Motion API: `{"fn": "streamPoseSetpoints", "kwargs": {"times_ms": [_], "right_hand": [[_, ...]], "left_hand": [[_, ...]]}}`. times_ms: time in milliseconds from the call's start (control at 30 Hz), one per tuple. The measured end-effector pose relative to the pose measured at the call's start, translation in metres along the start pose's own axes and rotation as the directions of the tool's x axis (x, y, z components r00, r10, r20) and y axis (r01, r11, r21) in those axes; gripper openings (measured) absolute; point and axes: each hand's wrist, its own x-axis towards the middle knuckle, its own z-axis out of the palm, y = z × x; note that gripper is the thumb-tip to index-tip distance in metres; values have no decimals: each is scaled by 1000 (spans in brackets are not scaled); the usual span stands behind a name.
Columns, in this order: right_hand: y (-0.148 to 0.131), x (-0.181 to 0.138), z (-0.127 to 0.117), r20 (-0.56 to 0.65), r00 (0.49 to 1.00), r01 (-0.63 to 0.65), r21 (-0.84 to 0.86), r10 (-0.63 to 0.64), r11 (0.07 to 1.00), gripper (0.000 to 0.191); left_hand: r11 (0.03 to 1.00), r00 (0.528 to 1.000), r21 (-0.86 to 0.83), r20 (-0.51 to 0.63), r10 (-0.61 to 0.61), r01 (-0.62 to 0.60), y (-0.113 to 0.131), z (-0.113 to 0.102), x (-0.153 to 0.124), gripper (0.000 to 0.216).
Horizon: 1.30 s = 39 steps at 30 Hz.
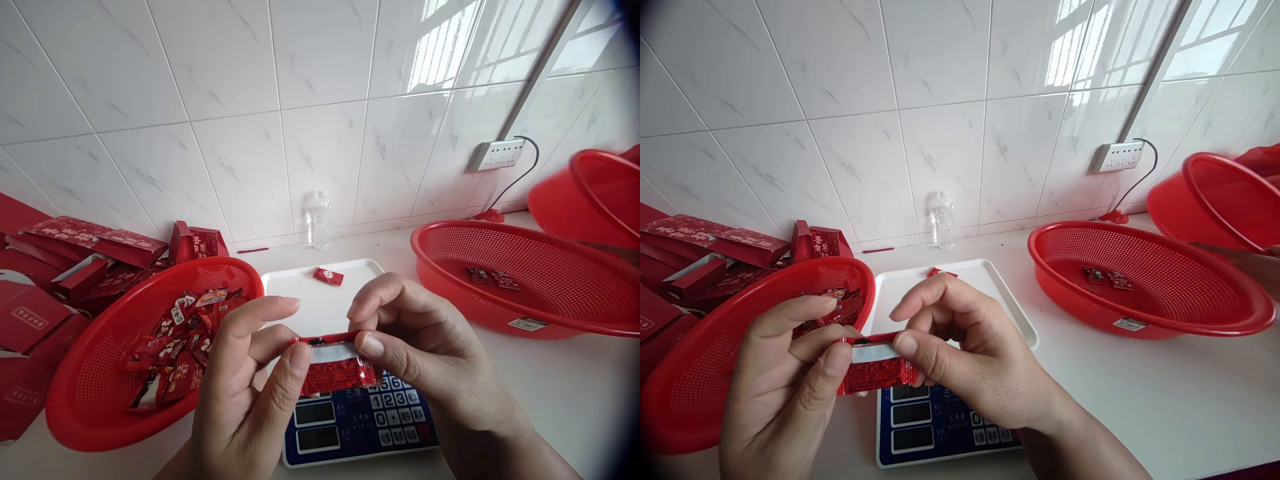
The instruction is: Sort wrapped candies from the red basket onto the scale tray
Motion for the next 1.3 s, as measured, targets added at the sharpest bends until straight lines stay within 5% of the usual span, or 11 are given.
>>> {"fn": "streamPoseSetpoints", "kwargs": {"times_ms": [700,900,1300], "right_hand": [[0,2,0,2,1000,6,-6,-6,1000,7],[0,0,-1,10,1000,5,-13,-4,1000,8],[-1,-2,0,12,1000,-3,-19,3,1000,5]], "left_hand": [[1000,1000,-5,15,-15,15,0,1,0,33],[1000,995,11,-100,-14,16,1,10,-2,25],[999,993,29,-121,-11,15,2,13,-3,23]]}}
